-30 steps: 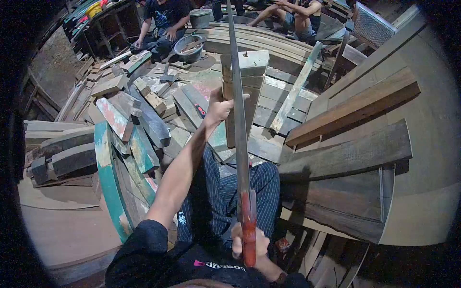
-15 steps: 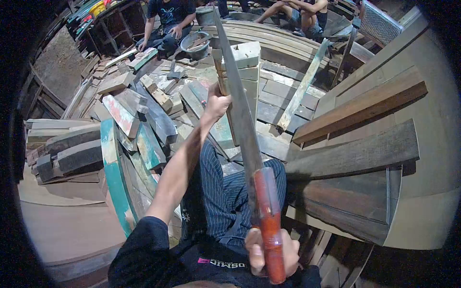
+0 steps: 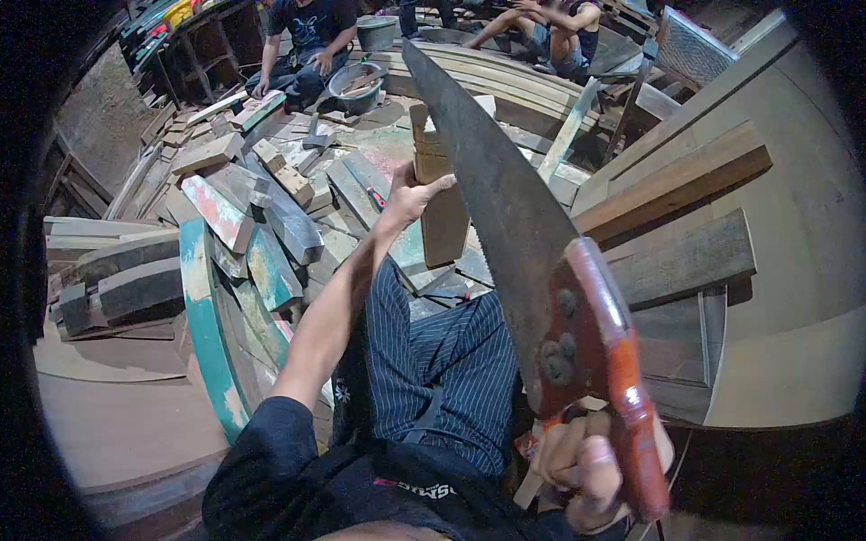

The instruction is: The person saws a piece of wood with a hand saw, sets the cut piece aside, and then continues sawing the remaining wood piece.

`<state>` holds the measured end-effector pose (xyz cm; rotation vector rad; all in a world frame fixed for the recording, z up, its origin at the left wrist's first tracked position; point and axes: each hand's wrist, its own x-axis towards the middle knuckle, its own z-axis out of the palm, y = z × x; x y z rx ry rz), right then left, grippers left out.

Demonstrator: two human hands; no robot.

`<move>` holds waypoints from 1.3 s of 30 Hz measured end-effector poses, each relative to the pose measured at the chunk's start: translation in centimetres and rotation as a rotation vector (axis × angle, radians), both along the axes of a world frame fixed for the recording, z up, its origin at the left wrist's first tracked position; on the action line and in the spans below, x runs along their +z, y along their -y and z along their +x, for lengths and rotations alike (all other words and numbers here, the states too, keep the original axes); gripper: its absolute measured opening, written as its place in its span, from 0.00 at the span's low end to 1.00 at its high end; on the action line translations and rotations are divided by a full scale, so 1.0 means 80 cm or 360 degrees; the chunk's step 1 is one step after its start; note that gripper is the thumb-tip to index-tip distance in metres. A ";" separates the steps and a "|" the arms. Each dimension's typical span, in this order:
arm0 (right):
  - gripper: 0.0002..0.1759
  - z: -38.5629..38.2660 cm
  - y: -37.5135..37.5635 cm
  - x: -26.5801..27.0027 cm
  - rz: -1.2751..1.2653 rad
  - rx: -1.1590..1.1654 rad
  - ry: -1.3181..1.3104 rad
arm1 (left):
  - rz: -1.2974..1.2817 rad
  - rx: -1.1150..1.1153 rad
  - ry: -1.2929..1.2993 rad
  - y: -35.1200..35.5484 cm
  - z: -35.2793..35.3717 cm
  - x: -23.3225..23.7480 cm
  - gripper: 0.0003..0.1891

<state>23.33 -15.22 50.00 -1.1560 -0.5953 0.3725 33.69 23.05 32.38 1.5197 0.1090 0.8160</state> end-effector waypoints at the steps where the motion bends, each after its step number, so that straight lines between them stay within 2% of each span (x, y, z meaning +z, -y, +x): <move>1: 0.09 -0.005 0.002 -0.010 -0.0222 -0.0120 0.0286 | -0.0013 0.0014 0.0045 0.001 0.000 0.000 0.17; 2: 0.08 -0.010 0.004 -0.020 -0.0443 -0.0262 0.0564 | -0.0025 0.0024 0.0091 0.000 0.002 0.000 0.18; 4: 0.08 -0.017 -0.002 -0.020 -0.0868 -0.0322 0.0791 | -0.0080 -0.0005 0.0126 -0.001 0.000 0.003 0.19; 7: 0.12 -0.019 -0.023 -0.040 -0.0635 -0.0248 0.0411 | -0.0085 -0.0001 0.0124 -0.001 -0.008 0.006 0.19; 9: 0.12 -0.018 -0.026 -0.048 -0.0646 -0.0271 0.0535 | -0.0045 0.0053 0.0166 -0.002 -0.006 0.002 0.19; 10: 0.13 -0.017 -0.029 -0.047 -0.0737 -0.0304 0.0724 | -0.0018 0.0072 0.0150 -0.003 -0.006 0.001 0.19; 13: 0.13 -0.019 -0.038 -0.045 -0.0617 -0.0299 0.0785 | -0.0023 0.0026 0.0188 -0.007 -0.004 0.002 0.18; 14: 0.14 -0.018 -0.035 -0.044 -0.0594 -0.0207 0.0590 | -0.0054 -0.0021 0.0214 -0.006 -0.004 0.003 0.18; 16: 0.17 -0.022 -0.032 -0.045 -0.0638 -0.0210 0.0626 | -0.0064 -0.0013 0.0221 -0.009 0.002 -0.002 0.19; 18: 0.20 -0.020 -0.026 -0.087 -0.0795 -0.0269 0.1182 | -0.0026 -0.0006 0.0121 -0.005 0.005 0.008 0.18; 20: 0.18 -0.035 -0.028 -0.103 -0.0751 -0.0450 0.1150 | 0.0048 -0.0031 -0.0089 0.000 0.010 0.004 0.16; 21: 0.18 -0.034 -0.024 -0.106 -0.0673 -0.0446 0.1093 | -0.0014 -0.0099 0.0178 0.010 0.017 0.001 0.15; 23: 0.18 -0.032 -0.019 -0.116 -0.0549 -0.0426 0.0977 | 0.0177 0.0009 -0.0088 0.008 0.028 -0.005 0.16; 25: 0.18 -0.029 -0.017 -0.127 -0.0453 -0.0400 0.0856 | 0.0102 -0.0057 -0.0007 0.017 0.031 -0.007 0.16; 27: 0.18 -0.024 -0.019 -0.126 -0.0608 -0.0527 0.1284 | 0.0048 -0.0089 0.0034 0.025 0.035 0.001 0.16; 29: 0.14 -0.023 -0.029 -0.156 -0.0312 -0.0445 0.1023 | 0.0014 -0.0075 0.0018 0.023 0.031 0.002 0.16; 30: 0.13 -0.023 -0.031 -0.173 -0.0447 -0.0574 0.1260 | 0.0062 -0.0094 0.0036 0.021 0.028 0.005 0.16; 32: 0.11 -0.017 -0.039 -0.231 -0.0391 -0.0420 0.1043 | -0.0025 -0.0125 -0.0039 0.017 0.025 -0.001 0.16; 33: 0.11 -0.017 -0.046 -0.255 -0.0200 -0.0123 0.0600 | -0.0052 -0.0147 -0.0066 0.014 0.027 -0.001 0.16; 36: 0.12 -0.032 -0.047 -0.309 -0.0751 -0.0499 0.1264 | -0.0100 -0.0045 -0.0023 0.009 0.027 0.003 0.15; 37: 0.10 -0.029 -0.045 -0.305 -0.0663 -0.0240 0.1140 | -0.0109 -0.0086 -0.0001 0.001 0.034 -0.012 0.16; 38: 0.09 -0.031 -0.050 -0.307 -0.0619 -0.0511 0.1442 | -0.0070 -0.0041 -0.0031 -0.001 0.036 -0.010 0.16; 39: 0.09 -0.032 -0.044 -0.304 -0.0622 -0.0410 0.1287 | -0.0042 0.0004 -0.0078 -0.003 0.035 -0.011 0.17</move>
